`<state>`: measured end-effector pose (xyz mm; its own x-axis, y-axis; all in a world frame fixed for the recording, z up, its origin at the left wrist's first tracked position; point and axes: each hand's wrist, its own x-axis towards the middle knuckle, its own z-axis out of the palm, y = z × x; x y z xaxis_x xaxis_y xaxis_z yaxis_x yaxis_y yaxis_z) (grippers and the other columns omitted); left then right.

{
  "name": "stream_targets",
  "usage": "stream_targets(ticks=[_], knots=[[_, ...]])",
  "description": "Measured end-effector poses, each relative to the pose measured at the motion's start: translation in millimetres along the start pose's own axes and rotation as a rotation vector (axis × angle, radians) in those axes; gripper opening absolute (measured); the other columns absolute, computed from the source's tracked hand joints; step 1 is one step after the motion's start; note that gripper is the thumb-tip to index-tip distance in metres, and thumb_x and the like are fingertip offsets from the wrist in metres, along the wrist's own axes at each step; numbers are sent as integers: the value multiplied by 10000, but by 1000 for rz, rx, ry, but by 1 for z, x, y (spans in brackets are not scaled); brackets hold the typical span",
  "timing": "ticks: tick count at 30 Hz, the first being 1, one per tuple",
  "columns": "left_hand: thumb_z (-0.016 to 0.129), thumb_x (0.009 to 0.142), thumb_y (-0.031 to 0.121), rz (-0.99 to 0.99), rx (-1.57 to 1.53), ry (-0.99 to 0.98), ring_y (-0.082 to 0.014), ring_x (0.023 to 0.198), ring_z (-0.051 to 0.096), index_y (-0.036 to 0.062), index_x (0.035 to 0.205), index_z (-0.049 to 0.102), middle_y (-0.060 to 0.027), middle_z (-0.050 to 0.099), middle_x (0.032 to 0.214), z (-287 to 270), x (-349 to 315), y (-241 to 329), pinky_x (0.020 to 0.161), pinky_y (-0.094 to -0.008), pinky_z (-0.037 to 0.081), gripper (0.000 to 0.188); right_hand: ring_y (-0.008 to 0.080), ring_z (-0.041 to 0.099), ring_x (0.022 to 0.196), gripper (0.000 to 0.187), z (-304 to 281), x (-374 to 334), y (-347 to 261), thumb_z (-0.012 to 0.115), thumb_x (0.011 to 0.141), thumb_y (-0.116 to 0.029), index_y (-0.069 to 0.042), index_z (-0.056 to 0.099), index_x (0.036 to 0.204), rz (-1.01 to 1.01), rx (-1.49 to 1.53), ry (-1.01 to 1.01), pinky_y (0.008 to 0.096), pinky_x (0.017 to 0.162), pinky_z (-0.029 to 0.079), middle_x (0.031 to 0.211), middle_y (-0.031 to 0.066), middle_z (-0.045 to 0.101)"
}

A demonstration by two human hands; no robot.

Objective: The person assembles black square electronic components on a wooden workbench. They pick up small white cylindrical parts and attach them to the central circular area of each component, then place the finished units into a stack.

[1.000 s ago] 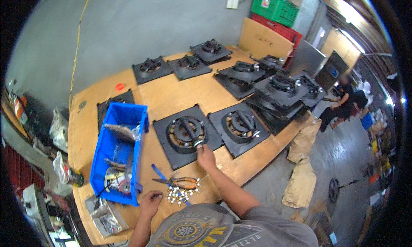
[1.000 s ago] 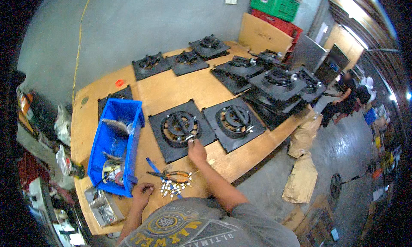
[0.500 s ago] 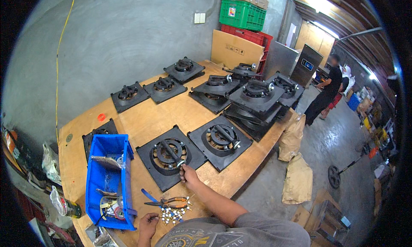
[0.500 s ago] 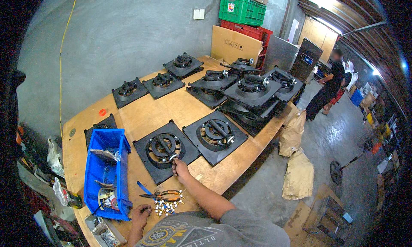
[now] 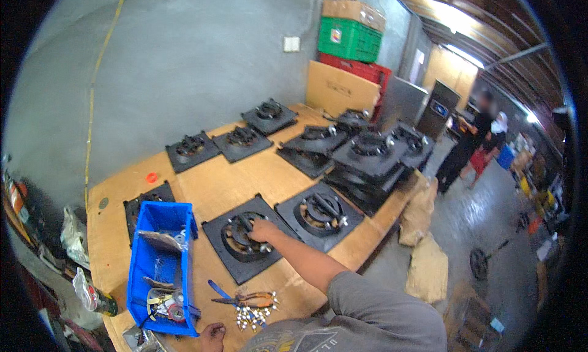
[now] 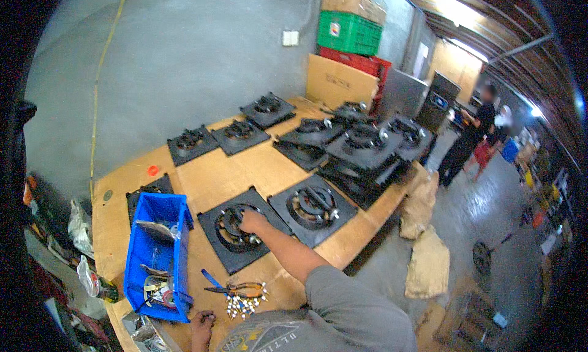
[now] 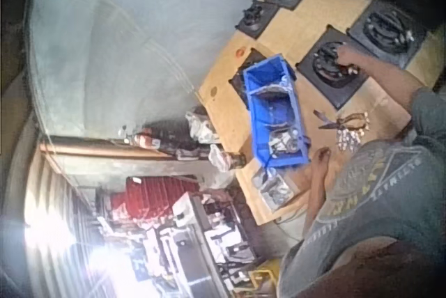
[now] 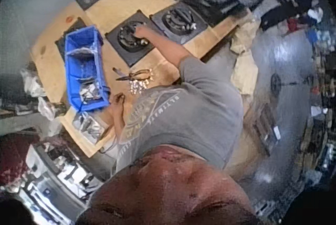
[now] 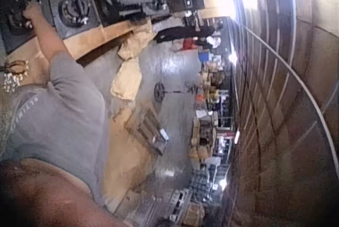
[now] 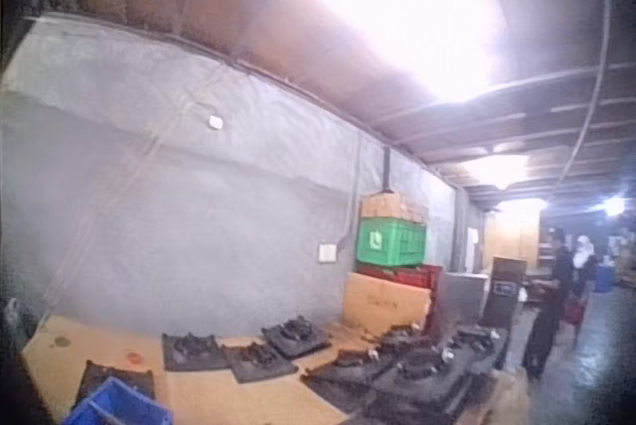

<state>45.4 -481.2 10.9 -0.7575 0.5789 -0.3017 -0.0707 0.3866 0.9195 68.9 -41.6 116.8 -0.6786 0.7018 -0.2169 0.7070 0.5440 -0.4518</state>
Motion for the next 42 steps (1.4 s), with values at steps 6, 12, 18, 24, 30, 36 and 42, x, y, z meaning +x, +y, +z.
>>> stream_targets(ticks=[6,12,18,24,30,36,42], knots=[[632,891,149,142,-28,178,-159,924,593,8,1097,625,-106,643,1052,2,-38,-34,777,-279,493,249,375,602,1073,603,12,14,2,680,745,-364,18,537,1189,-201,-88,-92,449,927,472,1128,252,623],[629,887,153,-198,-130,461,-161,898,601,-4,1135,614,-92,652,1012,45,-102,28,756,-267,495,293,321,646,958,485,-62,43,8,686,721,-267,39,614,1091,-386,91,-209,413,854,491,994,222,668],[620,882,137,-147,-209,682,-167,864,605,15,1159,615,-106,659,955,106,-119,-33,682,-269,490,303,272,657,856,456,-227,55,30,688,698,-245,-7,633,1083,-615,254,-170,385,805,498,908,180,687],[619,874,137,-175,-32,756,-154,764,580,27,1122,631,-75,652,890,185,-128,-32,627,-259,461,272,281,651,838,595,-417,99,84,730,672,-265,15,598,1180,-716,-7,70,396,763,506,925,189,686],[624,859,157,-292,-296,825,-131,678,535,54,1073,652,-41,619,811,212,-146,-21,561,-245,418,239,303,656,945,540,-518,161,163,700,651,-249,-30,648,1142,-604,-242,211,377,850,502,1010,203,683],[631,838,215,-447,-357,900,-165,601,506,88,1041,666,-19,582,729,224,-157,-62,497,-290,406,242,255,663,896,469,-551,243,258,708,632,-250,-62,684,1060,-437,-333,113,379,815,509,975,154,700],[617,852,244,-532,-253,769,-149,604,525,118,1057,680,-15,610,747,224,-165,-50,499,-288,425,249,261,664,883,535,-529,315,323,723,633,-277,-115,670,1140,-343,-313,35,380,806,505,952,139,704]])
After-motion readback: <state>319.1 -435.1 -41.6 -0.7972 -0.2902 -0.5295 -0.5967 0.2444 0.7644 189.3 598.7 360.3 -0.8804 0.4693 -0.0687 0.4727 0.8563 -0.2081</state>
